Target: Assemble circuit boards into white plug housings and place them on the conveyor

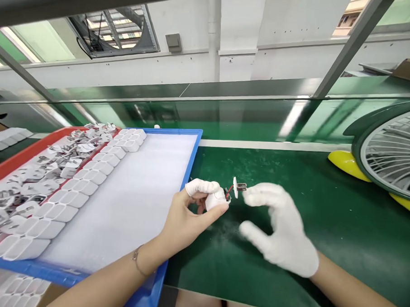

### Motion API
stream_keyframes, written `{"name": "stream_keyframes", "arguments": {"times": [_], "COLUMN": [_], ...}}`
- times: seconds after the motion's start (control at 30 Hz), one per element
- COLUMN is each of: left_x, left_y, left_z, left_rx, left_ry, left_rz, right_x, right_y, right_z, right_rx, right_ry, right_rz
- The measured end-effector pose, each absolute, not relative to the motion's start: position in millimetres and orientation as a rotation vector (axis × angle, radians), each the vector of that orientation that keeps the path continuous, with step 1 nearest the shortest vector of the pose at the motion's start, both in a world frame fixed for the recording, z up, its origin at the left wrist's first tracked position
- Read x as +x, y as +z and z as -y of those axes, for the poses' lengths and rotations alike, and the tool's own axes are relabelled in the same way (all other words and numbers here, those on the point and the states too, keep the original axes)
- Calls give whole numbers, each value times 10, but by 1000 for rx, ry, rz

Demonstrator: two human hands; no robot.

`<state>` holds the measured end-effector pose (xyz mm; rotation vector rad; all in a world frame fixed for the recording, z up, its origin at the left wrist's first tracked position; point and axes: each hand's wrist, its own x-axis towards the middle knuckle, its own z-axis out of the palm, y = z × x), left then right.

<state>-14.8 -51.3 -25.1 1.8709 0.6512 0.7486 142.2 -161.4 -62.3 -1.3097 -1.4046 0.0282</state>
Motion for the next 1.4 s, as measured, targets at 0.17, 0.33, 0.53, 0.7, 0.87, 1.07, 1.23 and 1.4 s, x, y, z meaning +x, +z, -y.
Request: {"name": "stream_keyframes", "arguments": {"times": [0.17,0.33,0.53,0.7,0.87,1.07,1.23,1.4], "left_x": [-111,-152,-152,-61,-22,-32,-22,-15], "left_y": [-241,-274,-299,-324,-344,-368,-359,-352], "left_z": [558,528,535,489,436,429,433,424], "left_rx": [1737,1777,1727,1229,1003,950,912,871], "left_ry": [449,340,270,211,240,248,241,207], "left_rz": [-613,-501,-563,-657,-677,-665,-650,-663], "right_x": [1219,1316,1350,1355,1345,1332,1310,1308], "right_y": [-626,-631,-642,-600,-622,-631,-602,-614], "right_z": [1543,1578,1583,1545,1498,1482,1491,1498], "right_rx": [-1247,-1236,-1293,-1442,-1406,-1424,-1414,-1488], "right_ry": [-34,102,180,466,619,626,629,475], "right_rz": [1447,1479,1581,1406,1409,1413,1406,1459]}}
